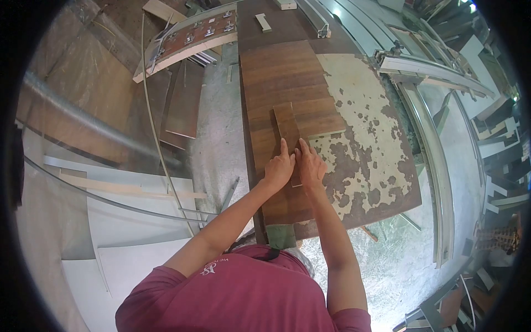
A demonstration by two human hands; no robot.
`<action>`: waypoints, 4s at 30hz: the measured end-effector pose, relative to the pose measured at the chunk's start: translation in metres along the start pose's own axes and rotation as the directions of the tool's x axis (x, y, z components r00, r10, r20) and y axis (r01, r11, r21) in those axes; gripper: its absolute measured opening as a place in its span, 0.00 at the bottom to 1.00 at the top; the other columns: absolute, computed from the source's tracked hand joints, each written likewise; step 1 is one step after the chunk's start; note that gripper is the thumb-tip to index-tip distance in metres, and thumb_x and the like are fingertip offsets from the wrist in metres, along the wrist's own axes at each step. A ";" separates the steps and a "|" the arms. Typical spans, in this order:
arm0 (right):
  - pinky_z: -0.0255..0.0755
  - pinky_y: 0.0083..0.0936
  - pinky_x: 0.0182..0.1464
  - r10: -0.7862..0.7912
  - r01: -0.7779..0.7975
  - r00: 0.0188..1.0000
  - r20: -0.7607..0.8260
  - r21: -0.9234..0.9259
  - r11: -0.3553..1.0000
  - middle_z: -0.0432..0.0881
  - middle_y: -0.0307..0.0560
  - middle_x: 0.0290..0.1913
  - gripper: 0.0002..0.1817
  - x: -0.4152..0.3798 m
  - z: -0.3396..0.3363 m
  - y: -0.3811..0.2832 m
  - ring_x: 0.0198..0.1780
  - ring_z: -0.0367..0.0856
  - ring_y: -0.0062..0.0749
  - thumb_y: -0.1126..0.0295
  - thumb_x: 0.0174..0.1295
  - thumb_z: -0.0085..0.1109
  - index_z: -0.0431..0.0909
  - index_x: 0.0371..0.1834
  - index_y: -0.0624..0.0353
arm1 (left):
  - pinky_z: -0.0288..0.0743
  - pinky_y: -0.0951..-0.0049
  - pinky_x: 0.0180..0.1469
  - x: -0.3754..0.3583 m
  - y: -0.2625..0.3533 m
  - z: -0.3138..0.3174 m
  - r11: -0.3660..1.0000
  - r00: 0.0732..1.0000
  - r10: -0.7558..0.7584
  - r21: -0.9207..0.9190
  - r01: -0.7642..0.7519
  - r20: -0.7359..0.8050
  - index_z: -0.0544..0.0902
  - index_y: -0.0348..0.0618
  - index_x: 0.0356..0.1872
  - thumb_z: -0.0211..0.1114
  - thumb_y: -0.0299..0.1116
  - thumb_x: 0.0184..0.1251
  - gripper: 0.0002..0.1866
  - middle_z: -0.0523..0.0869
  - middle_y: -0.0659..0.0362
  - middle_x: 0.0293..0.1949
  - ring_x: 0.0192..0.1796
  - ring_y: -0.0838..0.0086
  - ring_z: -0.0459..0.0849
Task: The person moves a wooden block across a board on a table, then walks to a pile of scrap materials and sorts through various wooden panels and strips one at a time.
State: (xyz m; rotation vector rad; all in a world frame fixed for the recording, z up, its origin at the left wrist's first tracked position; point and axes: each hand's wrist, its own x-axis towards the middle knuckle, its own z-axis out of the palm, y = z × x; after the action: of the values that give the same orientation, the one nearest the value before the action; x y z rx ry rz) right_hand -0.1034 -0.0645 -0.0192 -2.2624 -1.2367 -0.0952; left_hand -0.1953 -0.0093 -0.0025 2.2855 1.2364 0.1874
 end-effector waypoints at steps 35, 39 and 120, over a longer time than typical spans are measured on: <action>0.73 0.34 0.37 -0.076 0.075 0.993 -0.090 -0.017 0.997 0.81 0.43 0.38 0.14 0.304 0.155 -0.050 0.37 0.81 0.41 0.55 0.61 0.46 0.74 0.48 0.43 | 0.77 0.59 0.41 0.322 -0.063 -0.073 0.994 0.983 -0.052 0.088 0.068 -0.175 0.55 0.35 0.65 0.47 0.45 0.67 0.32 0.83 0.45 0.36 0.39 0.55 0.83; 0.74 0.33 0.37 -0.061 0.056 0.997 -0.054 -0.090 0.994 0.80 0.43 0.37 0.13 0.330 0.164 -0.054 0.38 0.81 0.39 0.54 0.60 0.47 0.74 0.41 0.46 | 0.77 0.61 0.42 0.351 -0.066 -0.075 0.994 0.977 -0.049 0.089 0.068 -0.206 0.55 0.36 0.65 0.47 0.46 0.67 0.31 0.83 0.46 0.37 0.40 0.56 0.83; 0.75 0.31 0.33 -0.144 0.144 0.989 -0.019 -0.026 0.989 0.77 0.43 0.36 0.16 0.238 0.104 0.015 0.35 0.81 0.37 0.67 0.58 0.49 0.72 0.51 0.46 | 0.76 0.58 0.41 0.255 0.010 -0.023 0.952 0.967 -0.149 0.233 0.197 -0.206 0.55 0.43 0.66 0.42 0.40 0.69 0.26 0.83 0.46 0.34 0.39 0.56 0.83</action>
State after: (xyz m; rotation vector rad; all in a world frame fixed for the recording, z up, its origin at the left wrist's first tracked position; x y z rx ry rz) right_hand 0.0249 0.1614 -0.0389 -2.1848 -1.3942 -0.1881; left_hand -0.0508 0.2018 -0.0093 2.3979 1.6342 0.1933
